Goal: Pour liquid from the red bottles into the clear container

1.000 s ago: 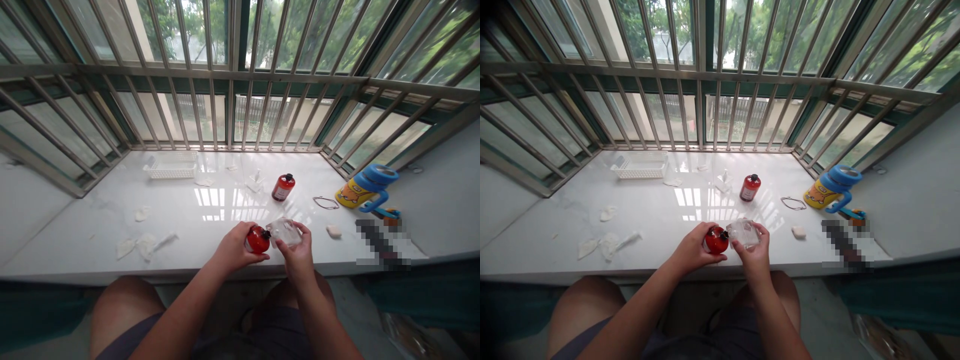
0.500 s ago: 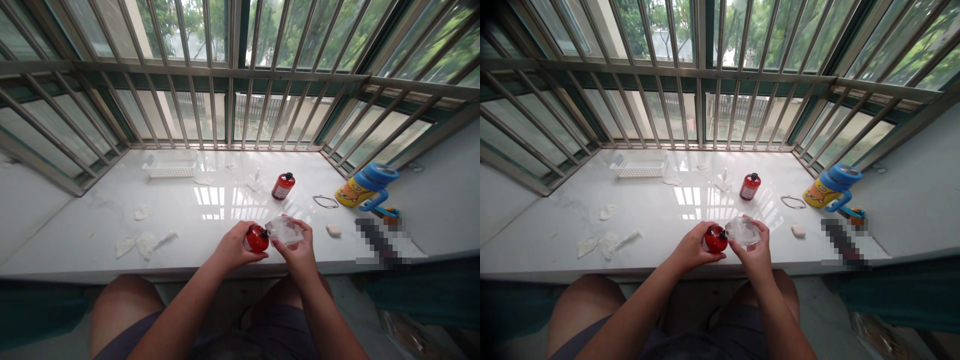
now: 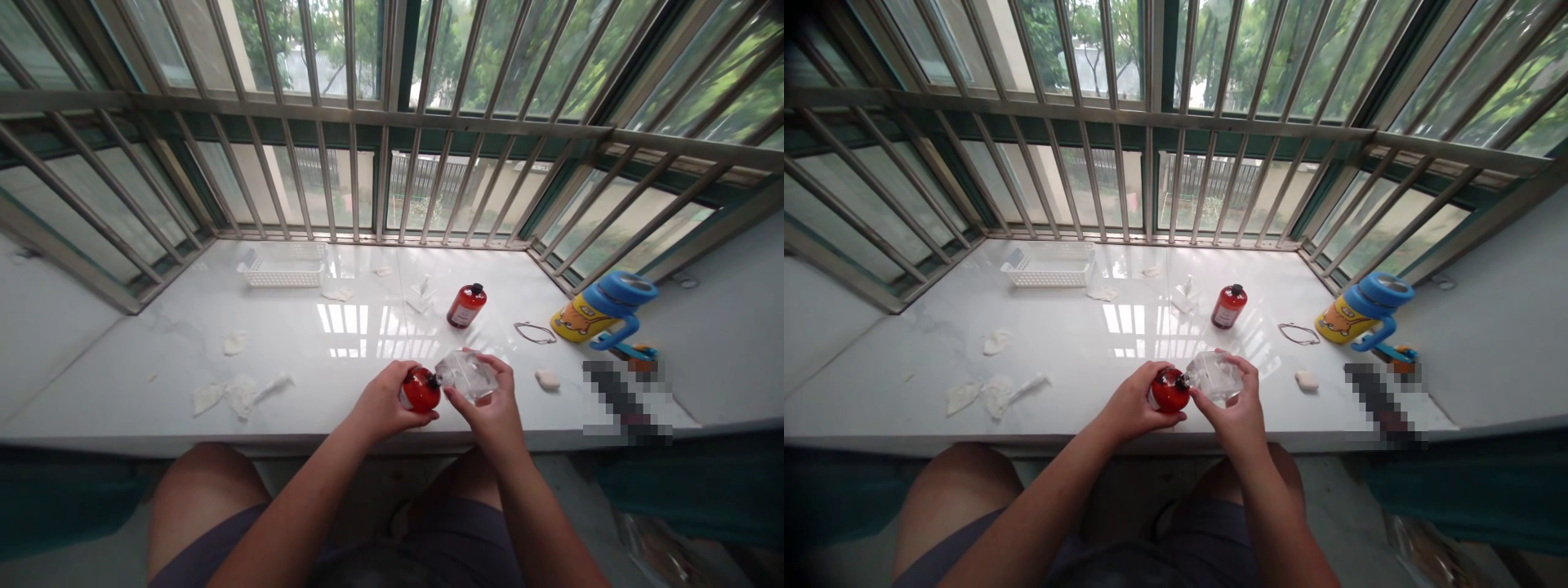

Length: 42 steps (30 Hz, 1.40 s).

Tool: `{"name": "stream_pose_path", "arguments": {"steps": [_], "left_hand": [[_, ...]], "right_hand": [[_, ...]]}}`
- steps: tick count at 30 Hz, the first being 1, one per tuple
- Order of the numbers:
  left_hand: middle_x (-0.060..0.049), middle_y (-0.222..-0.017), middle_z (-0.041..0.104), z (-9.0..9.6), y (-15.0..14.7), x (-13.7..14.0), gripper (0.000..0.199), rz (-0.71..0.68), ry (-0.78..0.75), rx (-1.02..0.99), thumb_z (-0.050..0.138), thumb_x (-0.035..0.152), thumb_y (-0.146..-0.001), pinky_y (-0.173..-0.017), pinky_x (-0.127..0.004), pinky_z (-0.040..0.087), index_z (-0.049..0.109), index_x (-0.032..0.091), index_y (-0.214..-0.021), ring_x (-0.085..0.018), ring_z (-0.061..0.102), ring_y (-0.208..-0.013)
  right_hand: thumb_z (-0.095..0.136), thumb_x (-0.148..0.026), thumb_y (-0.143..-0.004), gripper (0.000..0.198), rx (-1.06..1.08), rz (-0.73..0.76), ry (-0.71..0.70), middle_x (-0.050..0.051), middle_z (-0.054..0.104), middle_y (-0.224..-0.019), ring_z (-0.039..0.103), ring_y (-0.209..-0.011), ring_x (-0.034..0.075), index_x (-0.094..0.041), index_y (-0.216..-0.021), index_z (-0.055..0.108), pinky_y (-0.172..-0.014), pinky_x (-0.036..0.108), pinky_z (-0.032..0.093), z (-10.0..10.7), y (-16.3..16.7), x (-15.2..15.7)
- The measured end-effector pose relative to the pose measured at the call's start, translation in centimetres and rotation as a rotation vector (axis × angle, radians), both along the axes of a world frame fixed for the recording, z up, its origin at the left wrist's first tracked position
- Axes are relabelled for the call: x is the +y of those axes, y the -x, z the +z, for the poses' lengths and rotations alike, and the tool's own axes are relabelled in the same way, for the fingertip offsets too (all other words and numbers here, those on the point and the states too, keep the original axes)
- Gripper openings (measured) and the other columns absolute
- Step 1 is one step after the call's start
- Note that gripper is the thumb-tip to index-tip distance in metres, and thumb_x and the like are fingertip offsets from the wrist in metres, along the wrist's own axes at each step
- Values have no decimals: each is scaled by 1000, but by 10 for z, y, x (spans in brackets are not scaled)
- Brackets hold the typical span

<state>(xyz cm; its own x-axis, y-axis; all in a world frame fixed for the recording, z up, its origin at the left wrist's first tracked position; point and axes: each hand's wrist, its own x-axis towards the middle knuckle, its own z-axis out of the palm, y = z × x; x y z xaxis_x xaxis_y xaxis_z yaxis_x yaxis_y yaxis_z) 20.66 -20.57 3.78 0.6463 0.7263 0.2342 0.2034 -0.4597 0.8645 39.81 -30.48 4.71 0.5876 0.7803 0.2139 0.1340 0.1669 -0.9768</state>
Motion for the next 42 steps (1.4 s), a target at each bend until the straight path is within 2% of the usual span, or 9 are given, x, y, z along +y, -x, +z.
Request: {"name": "stream_pose_path", "arguments": {"steps": [7, 19, 32, 42], "left_hand": [[-8, -127, 70, -2, 1, 0, 81, 3, 1, -6, 98, 50, -65, -104, -43, 56, 61, 27, -134, -30, 70, -115], [-8, -130, 70, -5, 1, 1, 81, 4, 9, -11, 97, 50, -66, -106, -44, 55, 60, 27, -134, -30, 69, -117], [-9, -130, 70, -6, 4, 0, 83, 15, 23, -27, 98, 50, -64, -106, -45, 56, 61, 27, -135, -31, 70, -117], [-9, -128, 70, -9, 4, 0, 82, 24, 15, -51, 98, 50, -65, -106, -44, 56, 61, 27, -134, -30, 70, -117]], "right_hand": [[97, -43, -69, 75, -19, -2, 32, 12, 62, -149, 62, -136, 35, -32, -129, 53, -116, 58, 51, 13, 5, -2], [98, -44, -69, 74, -30, -11, 0, 12, 64, -146, 63, -135, 34, -31, -127, 54, -115, 56, 53, 14, 8, 0], [98, -42, -66, 78, -64, 9, 5, 14, 62, -149, 61, -137, 37, -31, -129, 54, -116, 62, 50, 3, -1, 2], [96, -44, -70, 73, -98, -14, 3, 13, 64, -147, 63, -134, 34, -30, -128, 55, -111, 53, 55, 19, 11, 0]]}}
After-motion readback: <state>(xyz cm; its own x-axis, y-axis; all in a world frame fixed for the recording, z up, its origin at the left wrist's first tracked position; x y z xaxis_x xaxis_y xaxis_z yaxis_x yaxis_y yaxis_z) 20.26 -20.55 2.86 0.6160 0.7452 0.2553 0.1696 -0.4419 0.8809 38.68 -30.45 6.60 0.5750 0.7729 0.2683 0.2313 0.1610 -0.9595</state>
